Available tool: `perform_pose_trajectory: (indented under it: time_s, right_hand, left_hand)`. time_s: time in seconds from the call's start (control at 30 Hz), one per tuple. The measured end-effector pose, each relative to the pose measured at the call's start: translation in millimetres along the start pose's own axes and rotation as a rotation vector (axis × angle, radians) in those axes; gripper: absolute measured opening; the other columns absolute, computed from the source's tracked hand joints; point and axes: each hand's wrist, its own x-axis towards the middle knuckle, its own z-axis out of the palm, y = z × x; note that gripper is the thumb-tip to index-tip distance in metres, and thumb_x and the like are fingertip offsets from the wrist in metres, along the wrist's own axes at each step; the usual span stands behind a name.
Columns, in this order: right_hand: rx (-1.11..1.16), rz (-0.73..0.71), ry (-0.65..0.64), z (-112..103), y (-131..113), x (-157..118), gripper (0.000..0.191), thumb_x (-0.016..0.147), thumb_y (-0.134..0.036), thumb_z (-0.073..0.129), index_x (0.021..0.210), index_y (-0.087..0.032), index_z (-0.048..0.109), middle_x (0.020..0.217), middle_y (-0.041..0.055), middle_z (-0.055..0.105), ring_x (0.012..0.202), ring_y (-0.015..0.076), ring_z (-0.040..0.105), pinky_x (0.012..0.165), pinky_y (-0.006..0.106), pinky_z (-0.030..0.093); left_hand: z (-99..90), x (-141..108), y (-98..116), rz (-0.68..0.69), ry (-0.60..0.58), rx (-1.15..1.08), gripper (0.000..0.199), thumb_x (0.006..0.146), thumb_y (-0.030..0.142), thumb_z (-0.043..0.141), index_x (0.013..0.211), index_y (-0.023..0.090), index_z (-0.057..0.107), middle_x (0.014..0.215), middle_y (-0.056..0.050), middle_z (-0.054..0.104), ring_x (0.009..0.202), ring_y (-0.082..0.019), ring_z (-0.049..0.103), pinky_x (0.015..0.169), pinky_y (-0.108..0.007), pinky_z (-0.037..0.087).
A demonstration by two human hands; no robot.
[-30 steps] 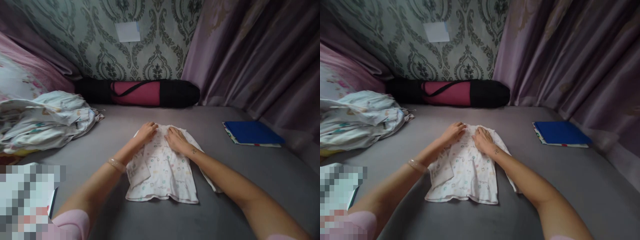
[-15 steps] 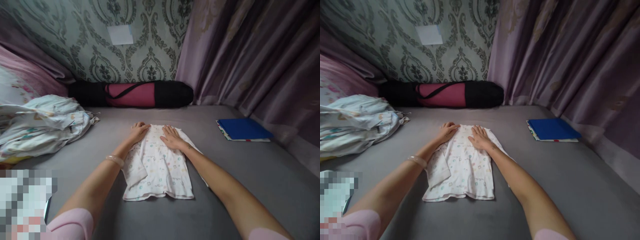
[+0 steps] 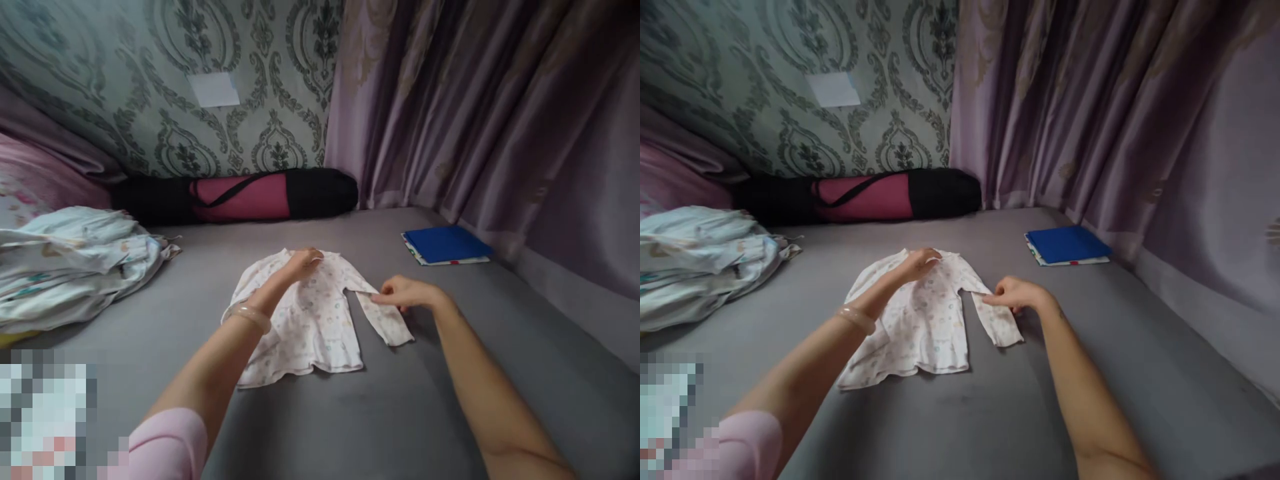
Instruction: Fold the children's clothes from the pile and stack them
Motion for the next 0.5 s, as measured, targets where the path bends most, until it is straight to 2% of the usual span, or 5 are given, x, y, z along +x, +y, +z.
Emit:
perform_pose_trajectory:
  time_s: [0.1, 0.2, 0.37, 0.43, 0.5]
  right_hand:
    - [-0.143, -0.051, 0.016, 11, 4, 1, 0.040, 0.067, -0.050, 0.074, 0.081, -0.015, 0.062, 0.071, 0.0026, 0.063, 0.059, 0.0134, 0.055, 0.051, 0.022, 0.038]
    - [-0.270, -0.059, 0.079, 17, 6, 6, 0.034, 0.064, -0.039, 0.075, 0.086, -0.016, 0.061, 0.080, 0.0039, 0.065, 0.068, 0.0159, 0.058, 0.055, 0.023, 0.037]
    - [-0.292, -0.122, 0.112, 15, 3, 0, 0.021, 0.070, -0.024, 0.066, 0.090, -0.018, 0.061, 0.091, 0.0049, 0.066, 0.075, 0.0172, 0.059, 0.060, 0.023, 0.036]
    - [-0.320, -0.087, 0.278, 10, -1, -8, 0.019, 0.077, -0.015, 0.057, 0.094, -0.020, 0.061, 0.093, 0.0048, 0.065, 0.079, 0.0175, 0.058, 0.063, 0.024, 0.036]
    - [-0.385, -0.076, 0.604, 5, -5, -16, 0.028, 0.081, -0.006, 0.047, 0.100, -0.020, 0.060, 0.099, 0.0076, 0.063, 0.088, 0.0192, 0.057, 0.069, 0.025, 0.036]
  left_hand:
    - [30.6, 16, 16, -0.074, 0.087, -0.013, 0.028, 0.082, 0.008, 0.045, 0.097, 0.014, 0.069, 0.100, -0.010, 0.070, 0.094, -0.021, 0.064, 0.089, -0.032, 0.049]
    - [53.5, 20, 20, -0.135, 0.182, 0.008, 0.033, 0.083, 0.006, 0.040, 0.099, 0.013, 0.067, 0.103, -0.012, 0.068, 0.099, -0.023, 0.062, 0.093, -0.037, 0.047]
    - [70.0, 12, 16, -0.152, 0.254, 0.018, 0.039, 0.081, 0.004, 0.038, 0.106, 0.015, 0.065, 0.111, -0.012, 0.065, 0.108, -0.023, 0.057, 0.098, -0.041, 0.043]
    - [71.1, 10, 15, -0.135, 0.266, 0.020, 0.038, 0.083, 0.006, 0.038, 0.109, 0.015, 0.064, 0.113, -0.012, 0.064, 0.108, -0.023, 0.056, 0.099, -0.041, 0.043]
    - [70.7, 9, 16, -0.118, 0.273, 0.033, 0.036, 0.088, 0.012, 0.037, 0.113, 0.015, 0.062, 0.114, -0.011, 0.063, 0.108, -0.023, 0.055, 0.100, -0.040, 0.042]
